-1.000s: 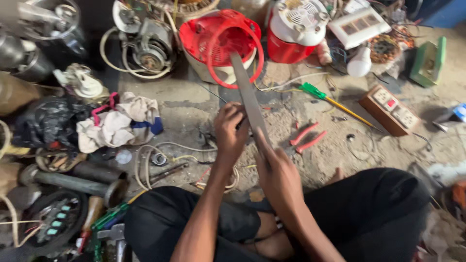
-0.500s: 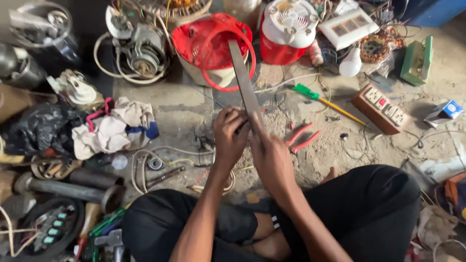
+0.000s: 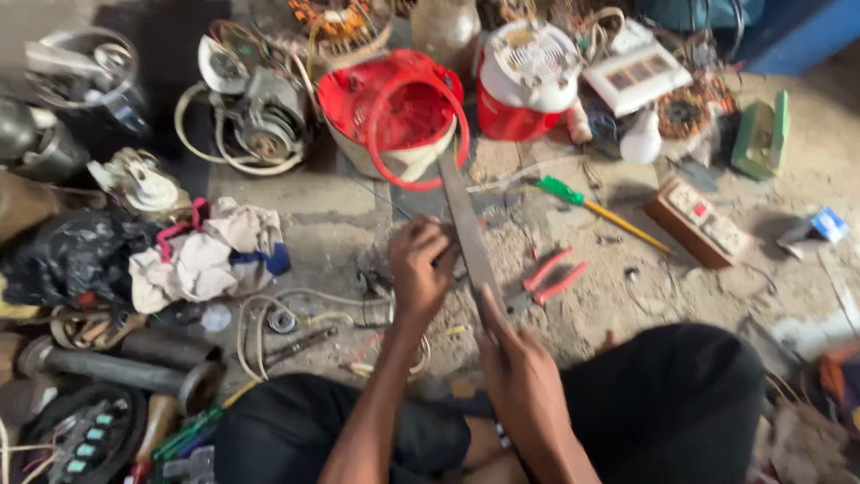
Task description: The person repairs an electric motor by filing the housing, pulling at components with pliers, and inserting a screwdriver into the assembly while sitting on a workshop floor.
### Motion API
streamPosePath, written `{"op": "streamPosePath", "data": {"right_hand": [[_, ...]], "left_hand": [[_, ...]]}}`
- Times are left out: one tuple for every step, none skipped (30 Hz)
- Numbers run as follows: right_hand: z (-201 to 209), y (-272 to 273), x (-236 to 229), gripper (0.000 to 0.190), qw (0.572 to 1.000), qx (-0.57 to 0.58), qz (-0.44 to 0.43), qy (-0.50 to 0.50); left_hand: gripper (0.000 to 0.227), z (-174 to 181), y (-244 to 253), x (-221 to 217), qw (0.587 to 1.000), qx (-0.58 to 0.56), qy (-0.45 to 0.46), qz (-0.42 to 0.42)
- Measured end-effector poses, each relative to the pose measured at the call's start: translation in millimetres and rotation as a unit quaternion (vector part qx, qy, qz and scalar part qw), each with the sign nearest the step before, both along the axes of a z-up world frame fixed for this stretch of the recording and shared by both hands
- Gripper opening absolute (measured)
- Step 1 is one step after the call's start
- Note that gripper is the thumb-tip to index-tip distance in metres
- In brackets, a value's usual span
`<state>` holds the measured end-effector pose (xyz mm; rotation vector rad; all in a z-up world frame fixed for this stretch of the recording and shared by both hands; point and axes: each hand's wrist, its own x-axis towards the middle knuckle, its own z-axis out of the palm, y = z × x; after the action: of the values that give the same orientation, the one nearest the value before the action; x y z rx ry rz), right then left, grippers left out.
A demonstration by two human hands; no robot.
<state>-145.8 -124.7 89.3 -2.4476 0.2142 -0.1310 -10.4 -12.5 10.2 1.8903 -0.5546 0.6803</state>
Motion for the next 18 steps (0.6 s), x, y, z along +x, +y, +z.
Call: {"op": "streamPosePath", "data": {"right_hand": [[2.1, -3.3, -0.2, 0.056, 1.000, 0.007, -0.008, 0.004], [-0.2, 1.0, -6.3, 0.055, 0.999, 0.022, -0.021, 0.019], [-8.5, 9.3, 5.4, 0.058, 1.000, 0.015, -0.005, -0.001], [-13.6, 6.2, 29.5, 0.062, 1.000, -0.012, 0.002, -0.020], [-14.7, 1.2, 41.0, 0.066, 0.998, -0.039, 0.010, -0.038], [-14.3, 0.2, 36.8, 0.063, 0.999, -0.032, 0.014, -0.042], [-12.6, -0.4, 31.3, 0.060, 0.999, -0.025, 0.018, -0.045], [-10.1, 2.1, 34.0, 0.058, 0.998, -0.015, 0.025, -0.054], [-5.2, 6.8, 22.5, 0.059, 0.999, -0.012, 0.013, -0.039], [3.1, 9.6, -1.3, 0.059, 1.000, -0.013, 0.003, -0.023], [9.3, 11.6, -12.3, 0.060, 1.000, -0.014, -0.007, -0.008], [10.3, 14.5, -6.6, 0.058, 1.000, -0.005, -0.004, -0.012], [9.4, 15.6, 6.1, 0.057, 1.000, 0.004, -0.001, -0.015], [8.2, 13.8, 16.9, 0.055, 1.000, 0.007, -0.007, -0.018], [4.6, 14.7, 33.2, 0.056, 0.999, 0.002, 0.009, -0.037], [1.7, 15.9, 52.1, 0.057, 0.998, -0.004, 0.024, -0.054], [1.2, 15.1, 59.4, 0.057, 0.997, -0.011, 0.038, -0.071], [2.6, 14.9, 50.5, 0.057, 0.998, -0.011, 0.030, -0.049]], "left_hand": [[0.016, 1.1, -6.2, 4.9, 1.000, -0.001, -0.006, 0.000], [0.017, -1.3, -2.6, -0.9, 1.000, 0.008, -0.001, -0.005], [0.017, -3.9, 9.9, -1.5, 1.000, 0.004, 0.022, -0.011], [0.017, -5.3, 7.9, 1.8, 0.998, -0.017, 0.045, -0.026], [0.018, -6.4, 1.3, 1.3, 0.996, -0.039, 0.069, -0.042], [0.017, -7.4, -1.0, -2.8, 0.997, -0.034, 0.058, -0.034], [0.017, -7.5, -2.0, -6.6, 0.998, -0.030, 0.046, -0.026], [0.016, -5.2, 1.3, -2.1, 0.999, -0.023, 0.030, -0.015], [0.017, -2.7, 4.8, 0.8, 0.999, -0.011, 0.030, -0.011], [0.018, -1.3, 4.1, 0.1, 1.000, -0.003, 0.031, -0.005], [0.018, 0.0, 2.7, 0.5, 0.999, 0.005, 0.032, 0.001], [0.018, 1.2, 5.1, 0.0, 1.000, -0.005, 0.030, 0.004], [0.017, 2.0, 5.0, -0.3, 0.999, -0.014, 0.027, 0.007], [0.017, 1.1, 0.7, -2.4, 0.999, -0.029, 0.026, 0.002], [0.018, -0.5, 2.1, -3.2, 0.998, -0.046, 0.035, -0.002], [0.019, -1.6, 4.6, -3.1, 0.997, -0.063, 0.044, -0.008], [0.020, -2.6, 5.4, -4.1, 0.995, -0.081, 0.054, -0.013], [0.020, -2.6, 7.1, -2.1, 0.996, -0.076, 0.045, -0.009]]}}
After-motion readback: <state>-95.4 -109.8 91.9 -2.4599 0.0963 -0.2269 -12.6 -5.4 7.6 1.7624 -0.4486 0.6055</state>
